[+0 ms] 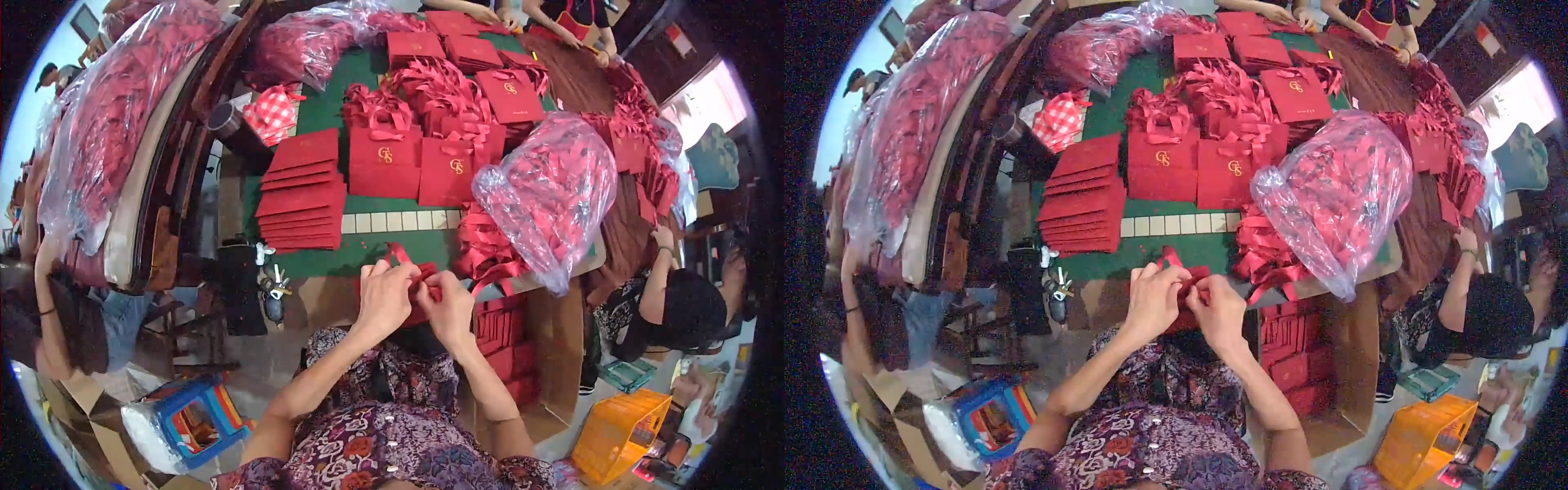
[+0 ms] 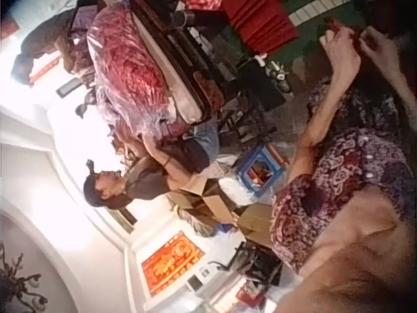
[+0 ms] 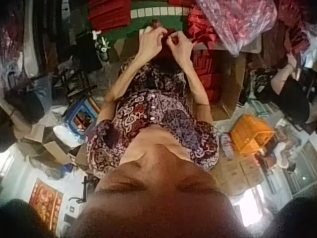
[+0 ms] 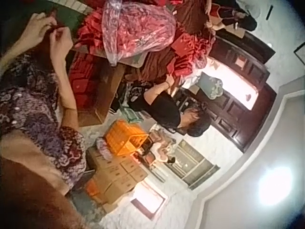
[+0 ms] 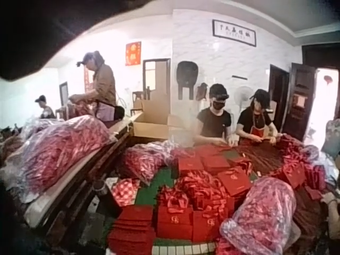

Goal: The person attaches ribbon handles to paper gift bags by hand.

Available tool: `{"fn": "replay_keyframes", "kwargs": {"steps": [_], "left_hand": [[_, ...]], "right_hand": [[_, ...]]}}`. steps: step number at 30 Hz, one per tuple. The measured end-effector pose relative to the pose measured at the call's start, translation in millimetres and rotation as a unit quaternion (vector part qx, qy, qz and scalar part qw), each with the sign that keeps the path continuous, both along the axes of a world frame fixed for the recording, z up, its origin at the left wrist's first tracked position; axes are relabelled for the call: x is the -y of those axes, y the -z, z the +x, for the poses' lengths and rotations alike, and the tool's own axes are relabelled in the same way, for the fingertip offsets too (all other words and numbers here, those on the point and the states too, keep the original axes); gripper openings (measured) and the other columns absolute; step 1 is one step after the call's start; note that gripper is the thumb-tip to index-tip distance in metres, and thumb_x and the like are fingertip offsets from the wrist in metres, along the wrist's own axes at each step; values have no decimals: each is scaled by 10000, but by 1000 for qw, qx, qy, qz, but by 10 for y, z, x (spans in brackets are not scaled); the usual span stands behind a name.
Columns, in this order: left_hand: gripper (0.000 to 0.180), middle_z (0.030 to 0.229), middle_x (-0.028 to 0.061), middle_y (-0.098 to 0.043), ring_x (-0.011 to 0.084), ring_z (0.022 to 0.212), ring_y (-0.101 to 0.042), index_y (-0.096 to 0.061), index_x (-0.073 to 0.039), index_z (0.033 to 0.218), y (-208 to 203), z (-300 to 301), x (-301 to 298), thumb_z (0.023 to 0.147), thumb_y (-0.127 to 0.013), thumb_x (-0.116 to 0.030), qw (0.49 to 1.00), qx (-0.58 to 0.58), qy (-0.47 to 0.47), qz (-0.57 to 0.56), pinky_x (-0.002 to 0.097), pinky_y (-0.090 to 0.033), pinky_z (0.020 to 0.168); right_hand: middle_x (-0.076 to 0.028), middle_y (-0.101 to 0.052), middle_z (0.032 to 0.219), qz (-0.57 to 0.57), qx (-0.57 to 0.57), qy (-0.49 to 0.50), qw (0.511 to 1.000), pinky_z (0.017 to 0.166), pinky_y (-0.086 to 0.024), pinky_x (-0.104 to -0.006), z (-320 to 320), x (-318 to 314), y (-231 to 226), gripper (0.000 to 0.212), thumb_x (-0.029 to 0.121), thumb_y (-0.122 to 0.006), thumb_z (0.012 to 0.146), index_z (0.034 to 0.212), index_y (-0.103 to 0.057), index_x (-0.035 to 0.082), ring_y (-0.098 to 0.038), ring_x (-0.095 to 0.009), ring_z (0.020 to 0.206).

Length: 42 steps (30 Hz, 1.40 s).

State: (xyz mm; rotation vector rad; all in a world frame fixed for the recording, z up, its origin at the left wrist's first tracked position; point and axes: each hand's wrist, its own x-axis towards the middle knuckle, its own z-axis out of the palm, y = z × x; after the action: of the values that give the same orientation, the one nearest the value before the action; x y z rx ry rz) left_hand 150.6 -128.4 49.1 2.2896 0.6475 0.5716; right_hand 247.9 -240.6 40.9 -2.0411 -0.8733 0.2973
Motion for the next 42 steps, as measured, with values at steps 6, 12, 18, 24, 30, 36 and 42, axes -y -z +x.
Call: {"fn": "replay_keyframes", "kwargs": {"steps": [6,12,18,24,30,36,42], "left_hand": [[153,837,68,-695,299,842,-566,-669,-120,975,-63,-51,81,850,-594,-72,1000,-1,6,-31,425,-379,802],[132,836,57,-720,293,864,-591,-651,-118,992,-12,-110,113,865,-612,-121,999,-7,-14,-45,423,-382,799],[240,778,54,-723,280,804,-663,-704,-122,907,325,-75,114,777,-766,-313,998,-5,-56,-20,430,-486,711],[179,853,52,-696,281,859,-588,-703,-140,931,377,-44,225,803,-745,-259,999,14,-35,-10,428,-397,806],[126,858,39,-695,261,842,-585,-705,-121,898,283,-69,246,852,-679,-236,996,70,-20,44,409,-401,799],[96,847,-1,-673,207,815,-568,-718,-146,884,175,8,228,824,-654,-186,985,63,19,159,376,-403,791],[129,833,-42,-637,165,816,-544,-731,-155,883,76,171,131,777,-658,-168,968,95,44,229,359,-396,784]], "right_hand": [[-133,-614,855,57,172,-70,981,649,-507,-399,-46,118,136,238,26,-746,771,927,-567,29,-627,-318,757],[-133,-647,869,58,145,-62,986,675,-520,-386,-69,145,60,177,63,-725,818,962,-623,41,-648,-303,788],[-202,-665,1053,36,-6,-139,990,829,-539,-386,51,265,-13,294,63,-683,866,1150,-628,7,-677,-331,961],[-126,-625,925,49,24,-174,983,745,-519,-327,368,156,-135,111,45,-657,889,989,-673,-2,-644,-244,857],[-138,-604,886,-23,6,-267,963,787,-490,-382,678,46,-138,121,133,-664,874,928,-699,30,-614,-305,895],[-109,-642,896,-52,11,-354,934,811,-494,-343,889,-8,-162,173,104,-669,892,1032,-731,24,-619,-247,892],[-59,-659,861,-71,-157,-338,925,738,-493,-301,1135,-139,-193,191,160,-707,892,989,-721,-4,-618,-157,816]]}}
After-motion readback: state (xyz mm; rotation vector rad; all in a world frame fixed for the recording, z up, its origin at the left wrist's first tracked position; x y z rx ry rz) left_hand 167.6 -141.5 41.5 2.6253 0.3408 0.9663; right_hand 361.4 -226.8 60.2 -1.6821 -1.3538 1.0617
